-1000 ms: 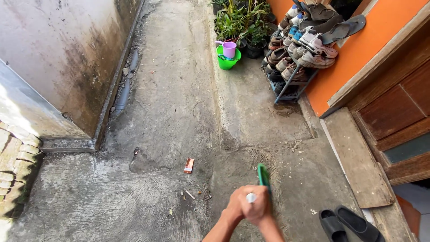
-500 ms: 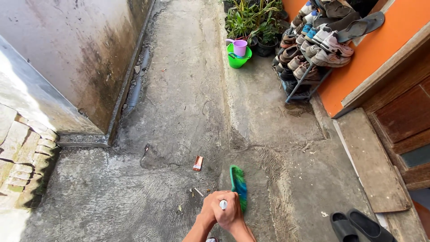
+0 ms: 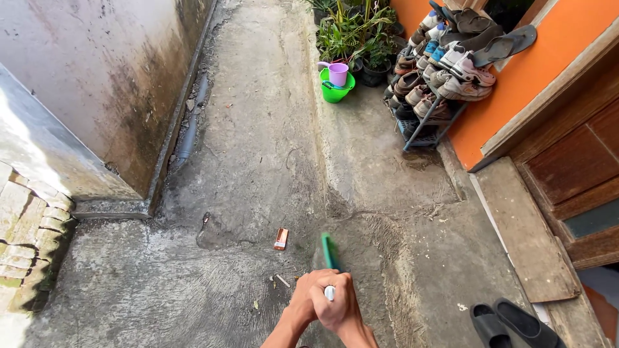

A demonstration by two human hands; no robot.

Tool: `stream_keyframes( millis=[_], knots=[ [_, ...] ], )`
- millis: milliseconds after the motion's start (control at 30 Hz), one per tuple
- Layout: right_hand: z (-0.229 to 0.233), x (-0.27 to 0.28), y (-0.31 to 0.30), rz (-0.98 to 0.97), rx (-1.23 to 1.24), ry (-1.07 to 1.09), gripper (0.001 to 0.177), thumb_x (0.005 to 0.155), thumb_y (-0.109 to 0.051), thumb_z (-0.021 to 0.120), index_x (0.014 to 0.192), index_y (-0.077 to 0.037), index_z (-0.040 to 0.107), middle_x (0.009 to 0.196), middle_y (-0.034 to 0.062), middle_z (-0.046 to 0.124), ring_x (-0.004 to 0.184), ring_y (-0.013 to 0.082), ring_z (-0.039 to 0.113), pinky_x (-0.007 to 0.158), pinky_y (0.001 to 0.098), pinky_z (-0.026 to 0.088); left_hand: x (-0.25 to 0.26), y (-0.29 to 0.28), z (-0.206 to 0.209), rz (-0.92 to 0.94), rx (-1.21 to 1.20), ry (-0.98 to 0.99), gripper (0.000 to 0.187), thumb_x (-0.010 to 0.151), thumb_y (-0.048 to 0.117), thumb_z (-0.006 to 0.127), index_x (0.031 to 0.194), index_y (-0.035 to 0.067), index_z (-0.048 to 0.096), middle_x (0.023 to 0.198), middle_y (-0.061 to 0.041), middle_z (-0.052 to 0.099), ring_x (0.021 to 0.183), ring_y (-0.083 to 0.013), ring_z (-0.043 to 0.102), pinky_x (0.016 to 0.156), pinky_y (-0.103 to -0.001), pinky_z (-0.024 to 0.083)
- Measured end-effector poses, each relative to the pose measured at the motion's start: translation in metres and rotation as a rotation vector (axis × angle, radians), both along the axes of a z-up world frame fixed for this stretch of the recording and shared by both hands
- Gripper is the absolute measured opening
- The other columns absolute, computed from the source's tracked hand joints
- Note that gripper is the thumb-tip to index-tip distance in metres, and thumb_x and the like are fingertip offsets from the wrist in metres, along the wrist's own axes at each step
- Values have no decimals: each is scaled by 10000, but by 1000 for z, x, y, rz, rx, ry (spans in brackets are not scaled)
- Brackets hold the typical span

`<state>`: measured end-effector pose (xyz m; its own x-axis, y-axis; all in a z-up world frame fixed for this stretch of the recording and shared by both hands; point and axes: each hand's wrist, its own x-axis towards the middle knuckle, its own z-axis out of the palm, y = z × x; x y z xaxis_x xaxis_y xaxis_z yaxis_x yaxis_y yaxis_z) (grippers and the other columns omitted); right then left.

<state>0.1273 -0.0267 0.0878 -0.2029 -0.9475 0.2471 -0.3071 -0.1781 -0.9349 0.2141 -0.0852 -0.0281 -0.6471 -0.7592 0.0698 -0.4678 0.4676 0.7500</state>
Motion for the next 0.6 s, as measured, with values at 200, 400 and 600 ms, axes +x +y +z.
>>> stream_keyframes(
  millis=[200, 400, 600],
  knots=[
    [27, -23, -13, -12, 89, 311, 276, 695, -99, 654, 499, 42, 521, 506, 207, 547, 493, 345, 627, 541, 432, 458, -38, -7, 22, 30, 177, 391, 224, 920, 273, 709, 948, 52, 693, 1051, -142, 743, 958, -327, 695, 821, -401, 563],
    [-7, -88, -11, 30, 63, 464, 215, 782, -138, 688, 637, -2, 606, 678, 179, 665, 654, 364, 658, 634, 428, 501, -96, -15, -13, -58, 300, 381, 259, 777, 259, 727, 1015, 157, 728, 1094, -54, 752, 976, -316, 711, 808, -414, 552],
    [-59, -123, -10, -76, -26, 154, 262, 684, -79, 719, 576, 29, 506, 574, 155, 578, 550, 259, 564, 553, 385, 472, -117, -15, 28, -102, 77, -59, 164, 773, 273, 721, 861, 151, 658, 988, -90, 721, 964, -378, 668, 767, -497, 530]
  ],
)
